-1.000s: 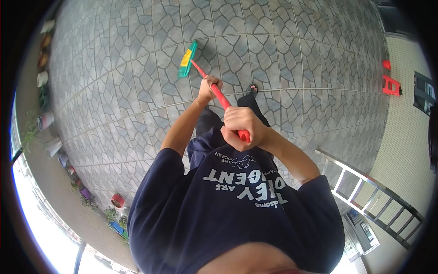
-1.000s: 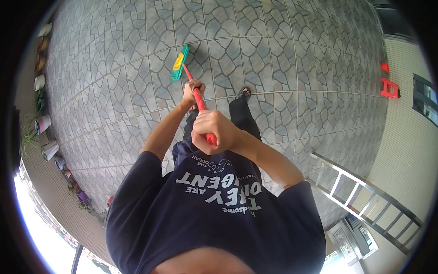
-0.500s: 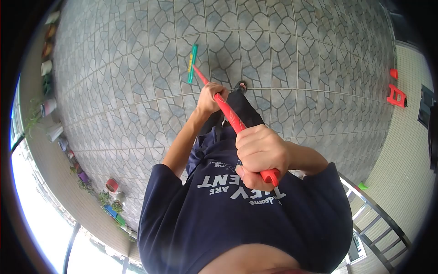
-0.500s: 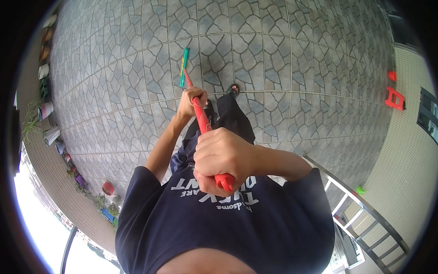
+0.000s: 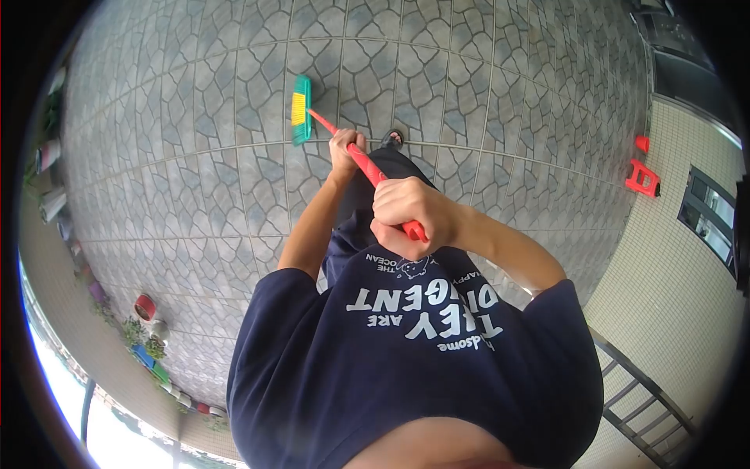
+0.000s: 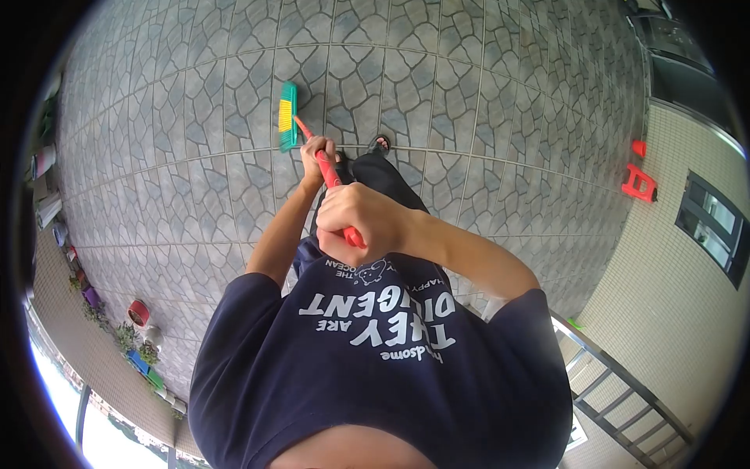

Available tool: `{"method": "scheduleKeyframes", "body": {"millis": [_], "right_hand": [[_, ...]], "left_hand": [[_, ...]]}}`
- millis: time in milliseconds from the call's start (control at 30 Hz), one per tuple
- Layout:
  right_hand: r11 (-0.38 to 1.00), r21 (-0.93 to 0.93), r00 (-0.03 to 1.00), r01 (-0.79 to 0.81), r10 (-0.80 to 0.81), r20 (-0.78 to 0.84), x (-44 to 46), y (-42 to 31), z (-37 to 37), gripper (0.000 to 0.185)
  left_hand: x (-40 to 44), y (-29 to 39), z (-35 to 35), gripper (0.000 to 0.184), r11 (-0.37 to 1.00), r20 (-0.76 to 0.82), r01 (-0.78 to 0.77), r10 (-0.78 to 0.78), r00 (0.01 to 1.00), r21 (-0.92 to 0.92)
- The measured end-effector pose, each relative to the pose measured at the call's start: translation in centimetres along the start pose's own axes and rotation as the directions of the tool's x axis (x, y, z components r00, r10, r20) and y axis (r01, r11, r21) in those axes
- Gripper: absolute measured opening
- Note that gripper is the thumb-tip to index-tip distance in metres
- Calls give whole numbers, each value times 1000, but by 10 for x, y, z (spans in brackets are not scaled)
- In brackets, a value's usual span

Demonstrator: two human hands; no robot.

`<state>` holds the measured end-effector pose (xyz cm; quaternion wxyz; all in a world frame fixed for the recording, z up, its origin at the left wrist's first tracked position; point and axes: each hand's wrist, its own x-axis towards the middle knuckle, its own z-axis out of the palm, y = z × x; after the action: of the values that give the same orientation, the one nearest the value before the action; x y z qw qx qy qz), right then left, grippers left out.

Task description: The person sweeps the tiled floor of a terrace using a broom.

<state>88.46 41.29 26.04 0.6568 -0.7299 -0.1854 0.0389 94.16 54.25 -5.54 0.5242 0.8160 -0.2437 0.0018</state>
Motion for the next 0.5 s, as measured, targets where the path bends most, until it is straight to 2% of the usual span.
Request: {"method": "scheduleKeyframes", "body": {"millis": [67,167,267,300,433,500], "right_hand": [[993,-100,997,-70,72,21,-10,-17,-13,21],[975,-189,993,-114,120,20,-22,-43,-22,25],[969,-214,992,-123,123,-17,-41,-62,-32,28],[978,-207,995,-32,12,-95,-51,-66,-38,28],[990,-106,978,91,-109,-179,-102,-97,-87,30],[990,-30,974,140,-143,-176,-131,-91,-111,30]], "left_hand": [[12,41,24,28,996,10,-37,38,999,-76],[6,65,76,28,979,19,11,-7,1000,-202],[10,110,97,27,962,51,-9,24,998,-271],[13,120,102,24,961,76,-57,80,994,-271],[26,180,95,22,969,234,-75,131,963,-234],[21,179,100,22,984,253,-89,127,959,-156]]}}
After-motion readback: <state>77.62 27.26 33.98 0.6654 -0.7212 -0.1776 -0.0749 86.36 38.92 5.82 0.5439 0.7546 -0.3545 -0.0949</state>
